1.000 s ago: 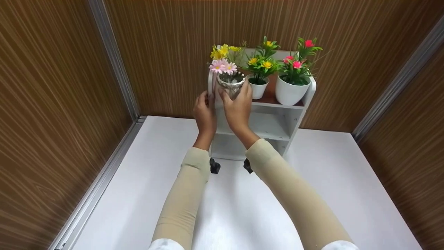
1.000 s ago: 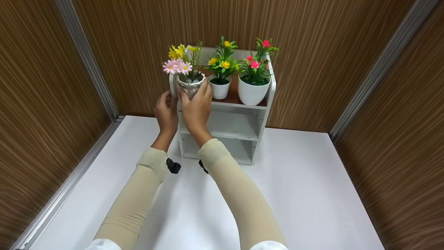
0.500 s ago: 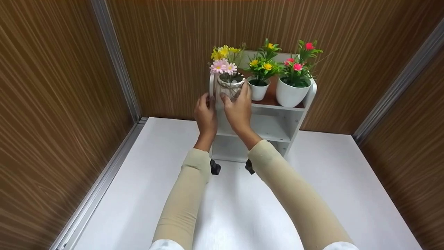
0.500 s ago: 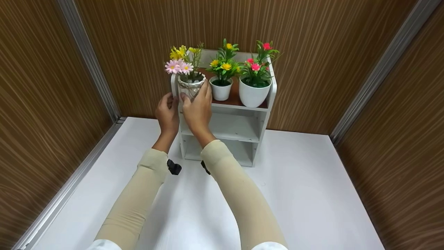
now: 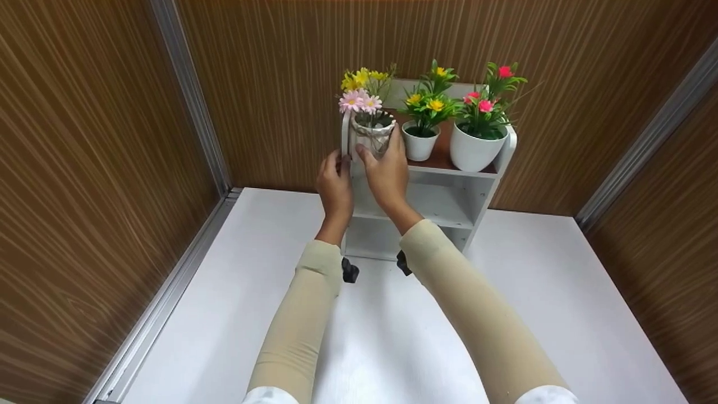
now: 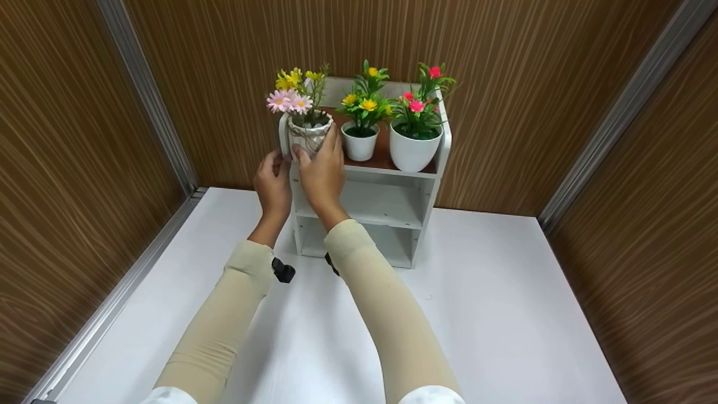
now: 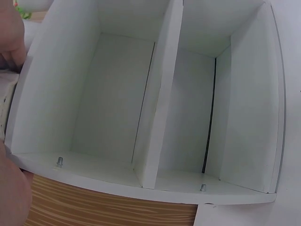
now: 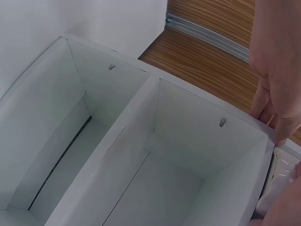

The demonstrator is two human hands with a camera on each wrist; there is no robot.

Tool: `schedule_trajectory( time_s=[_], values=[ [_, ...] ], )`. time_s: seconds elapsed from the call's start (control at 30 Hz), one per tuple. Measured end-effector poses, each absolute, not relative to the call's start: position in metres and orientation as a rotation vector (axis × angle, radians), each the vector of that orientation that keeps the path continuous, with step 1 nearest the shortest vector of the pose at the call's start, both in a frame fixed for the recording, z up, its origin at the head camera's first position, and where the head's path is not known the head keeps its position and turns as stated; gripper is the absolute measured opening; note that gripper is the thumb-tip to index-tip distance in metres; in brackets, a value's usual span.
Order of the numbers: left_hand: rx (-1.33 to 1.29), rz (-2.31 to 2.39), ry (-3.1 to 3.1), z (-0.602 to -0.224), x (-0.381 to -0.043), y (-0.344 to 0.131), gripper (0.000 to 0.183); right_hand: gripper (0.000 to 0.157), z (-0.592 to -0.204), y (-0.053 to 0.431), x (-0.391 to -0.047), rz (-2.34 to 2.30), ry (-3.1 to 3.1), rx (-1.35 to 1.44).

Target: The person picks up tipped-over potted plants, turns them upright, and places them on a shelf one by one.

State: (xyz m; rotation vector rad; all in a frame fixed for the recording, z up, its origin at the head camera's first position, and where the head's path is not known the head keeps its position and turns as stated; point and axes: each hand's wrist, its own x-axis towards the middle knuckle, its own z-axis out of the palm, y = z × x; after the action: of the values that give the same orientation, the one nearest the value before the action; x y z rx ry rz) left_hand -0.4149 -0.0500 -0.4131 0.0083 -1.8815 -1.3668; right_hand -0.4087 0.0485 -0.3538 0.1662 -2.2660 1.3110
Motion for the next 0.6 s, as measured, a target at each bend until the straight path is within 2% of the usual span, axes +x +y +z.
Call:
schedule_trajectory(
  time_s=[0.4,0.6],
  values=[
    [0.034,-1.339,-1.883,-0.414,-0.415,-0.045,0.028,0.086,-0.357,0.050,-0.411,1.325,-2.245,0.115],
    [0.008,-1.381,-1.894,-0.417,-0.412,-0.044,0.029,0.092,-0.363,0.051,-0.402,1.368,-2.205,0.122]
  ],
)
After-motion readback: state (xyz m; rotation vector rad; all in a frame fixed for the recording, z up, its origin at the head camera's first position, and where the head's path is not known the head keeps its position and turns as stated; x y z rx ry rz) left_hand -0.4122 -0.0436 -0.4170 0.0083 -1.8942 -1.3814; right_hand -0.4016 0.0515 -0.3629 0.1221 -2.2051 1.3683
